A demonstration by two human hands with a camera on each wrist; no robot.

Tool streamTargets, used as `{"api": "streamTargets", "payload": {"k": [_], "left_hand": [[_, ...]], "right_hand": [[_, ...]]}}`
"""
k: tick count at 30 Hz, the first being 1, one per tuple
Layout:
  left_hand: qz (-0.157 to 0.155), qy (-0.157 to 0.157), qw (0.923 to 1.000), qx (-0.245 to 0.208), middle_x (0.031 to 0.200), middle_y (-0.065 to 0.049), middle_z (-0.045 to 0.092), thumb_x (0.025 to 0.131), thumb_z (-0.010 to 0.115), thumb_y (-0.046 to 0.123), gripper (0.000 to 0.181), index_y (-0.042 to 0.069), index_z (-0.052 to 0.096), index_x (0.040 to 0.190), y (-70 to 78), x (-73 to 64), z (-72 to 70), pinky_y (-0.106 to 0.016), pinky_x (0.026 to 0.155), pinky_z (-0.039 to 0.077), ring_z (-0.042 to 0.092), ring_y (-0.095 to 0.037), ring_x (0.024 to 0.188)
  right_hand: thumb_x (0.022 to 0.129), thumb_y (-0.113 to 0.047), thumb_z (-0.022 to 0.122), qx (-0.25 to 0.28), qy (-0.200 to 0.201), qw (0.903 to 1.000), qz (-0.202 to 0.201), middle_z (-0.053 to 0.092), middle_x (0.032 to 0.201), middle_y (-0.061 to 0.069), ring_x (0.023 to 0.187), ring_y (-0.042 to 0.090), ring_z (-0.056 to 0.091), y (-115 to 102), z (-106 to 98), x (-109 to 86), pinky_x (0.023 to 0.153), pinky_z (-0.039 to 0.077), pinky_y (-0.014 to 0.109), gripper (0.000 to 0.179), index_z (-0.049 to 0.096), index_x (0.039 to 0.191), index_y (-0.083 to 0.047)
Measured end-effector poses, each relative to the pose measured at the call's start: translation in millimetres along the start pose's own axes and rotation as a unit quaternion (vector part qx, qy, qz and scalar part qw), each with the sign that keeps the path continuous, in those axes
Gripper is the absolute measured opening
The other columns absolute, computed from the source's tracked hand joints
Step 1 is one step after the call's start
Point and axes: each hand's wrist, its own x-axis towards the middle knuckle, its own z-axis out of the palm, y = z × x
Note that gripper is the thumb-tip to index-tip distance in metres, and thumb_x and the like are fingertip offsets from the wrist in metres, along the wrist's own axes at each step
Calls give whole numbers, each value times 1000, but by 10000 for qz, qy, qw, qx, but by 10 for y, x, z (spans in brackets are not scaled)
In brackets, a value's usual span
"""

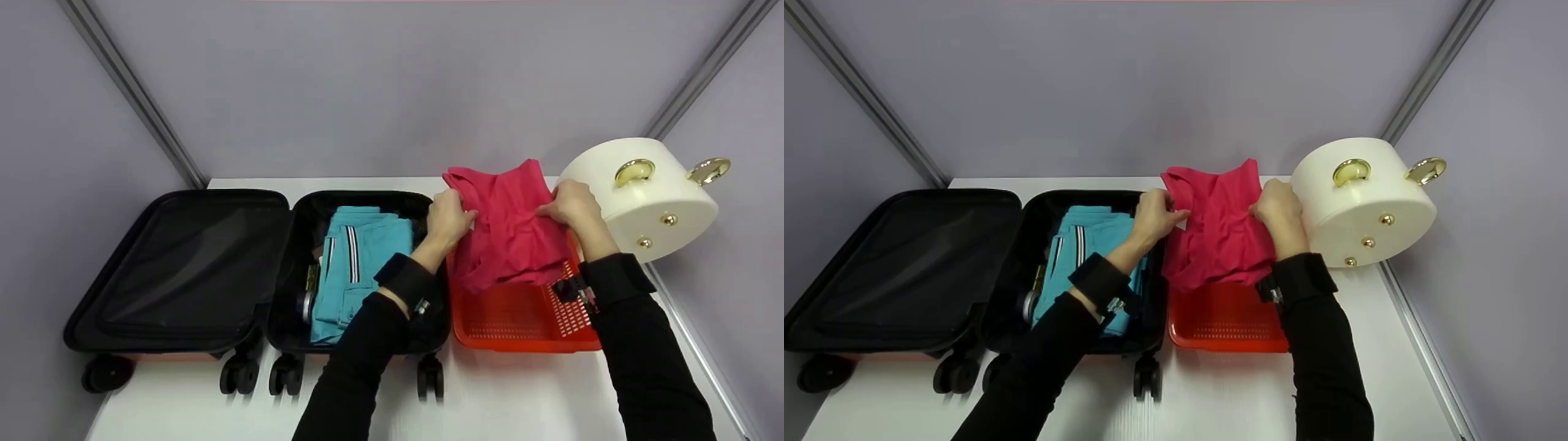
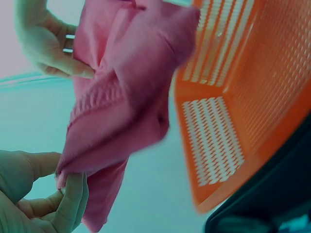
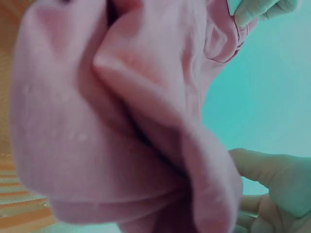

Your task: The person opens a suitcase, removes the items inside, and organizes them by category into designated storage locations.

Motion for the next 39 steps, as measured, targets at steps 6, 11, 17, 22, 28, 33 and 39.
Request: {"api": "streamTargets", "payload": {"k": [6,11,17,22,28,33,39], "left_hand": [[-364,-131,9989,256,84,-8,65,75,70,22,19,6,64,85,-17,-8,408,-30,61,49,63,-21,75],[-545,-214,9975,393,84,-8,65,75,69,19,16,7,66,85,-111,-23,679,-31,59,49,63,-22,74],[-711,-235,9950,656,85,-8,65,75,68,17,14,8,67,85,-217,-67,915,-32,60,49,63,-22,75],[-875,-252,9908,999,84,-7,65,79,61,11,8,10,68,83,-271,-109,1063,-30,58,49,63,-21,74],[-1192,-530,9846,1166,85,-6,66,84,53,6,17,12,69,85,-296,-152,1194,-30,58,49,63,-19,75],[-1348,-781,9803,1212,88,-6,66,84,54,7,16,12,69,89,-289,-152,1216,-30,59,50,63,-19,78],[-1648,-1181,9730,1101,89,-5,66,85,54,6,17,11,69,91,-283,-179,1271,-30,60,50,63,-18,78]], "right_hand": [[75,-19,65,-161,-72,9985,527,50,98,33,90,44,50,208,242,100,68,43,49,39,51,95,11],[75,-15,64,30,-219,9956,907,43,112,35,102,47,45,332,464,202,78,40,54,56,36,116,12],[74,-15,64,-121,-342,9945,984,46,110,31,96,43,48,451,697,289,74,43,51,52,42,113,13],[72,-14,66,-207,-405,9927,1116,50,106,29,90,37,50,504,885,324,69,45,47,45,51,105,13],[72,-11,62,-370,-389,9926,1092,49,109,34,95,42,50,529,1051,302,71,46,48,44,51,107,14],[72,-10,60,-373,-450,9934,984,46,111,37,100,46,49,557,1126,269,77,44,50,45,50,107,15],[75,-9,56,-85,-680,9903,1205,42,115,38,101,48,46,597,1231,235,76,43,51,44,48,112,14]]}}
